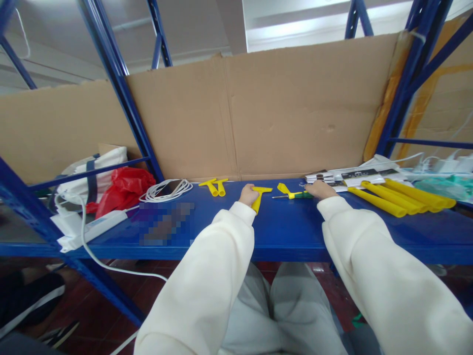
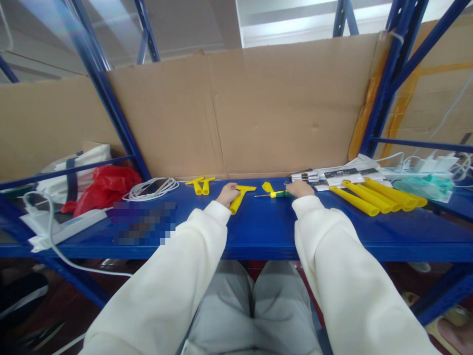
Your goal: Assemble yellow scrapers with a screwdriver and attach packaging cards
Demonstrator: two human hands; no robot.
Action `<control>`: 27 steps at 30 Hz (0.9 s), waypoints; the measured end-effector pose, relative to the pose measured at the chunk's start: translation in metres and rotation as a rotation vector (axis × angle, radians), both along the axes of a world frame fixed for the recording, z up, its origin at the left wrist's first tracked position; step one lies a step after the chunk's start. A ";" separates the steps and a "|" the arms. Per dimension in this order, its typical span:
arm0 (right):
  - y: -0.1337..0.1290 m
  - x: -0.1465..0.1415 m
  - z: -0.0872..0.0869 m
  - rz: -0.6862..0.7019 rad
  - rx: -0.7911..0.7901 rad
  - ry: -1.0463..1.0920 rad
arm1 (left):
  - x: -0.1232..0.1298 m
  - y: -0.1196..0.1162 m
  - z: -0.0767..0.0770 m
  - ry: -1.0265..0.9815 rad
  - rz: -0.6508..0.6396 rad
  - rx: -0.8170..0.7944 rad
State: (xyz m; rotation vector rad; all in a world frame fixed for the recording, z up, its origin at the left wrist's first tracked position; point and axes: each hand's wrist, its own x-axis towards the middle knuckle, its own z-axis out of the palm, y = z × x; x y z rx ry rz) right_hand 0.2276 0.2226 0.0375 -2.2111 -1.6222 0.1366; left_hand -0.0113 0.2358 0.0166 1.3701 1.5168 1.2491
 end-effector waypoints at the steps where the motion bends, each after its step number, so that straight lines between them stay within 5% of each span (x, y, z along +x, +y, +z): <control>1: -0.001 -0.001 0.001 -0.019 -0.017 0.003 | 0.000 0.001 0.000 0.006 0.004 0.002; 7: -0.006 -0.010 0.009 -0.063 -0.050 -0.024 | -0.001 0.001 0.002 0.005 -0.002 0.006; 15: 0.001 -0.013 0.001 0.208 0.040 -0.144 | -0.001 0.000 0.002 0.056 0.007 0.007; 27: 0.004 -0.014 -0.001 0.231 0.025 -0.151 | -0.003 -0.006 0.007 0.300 -0.030 -0.015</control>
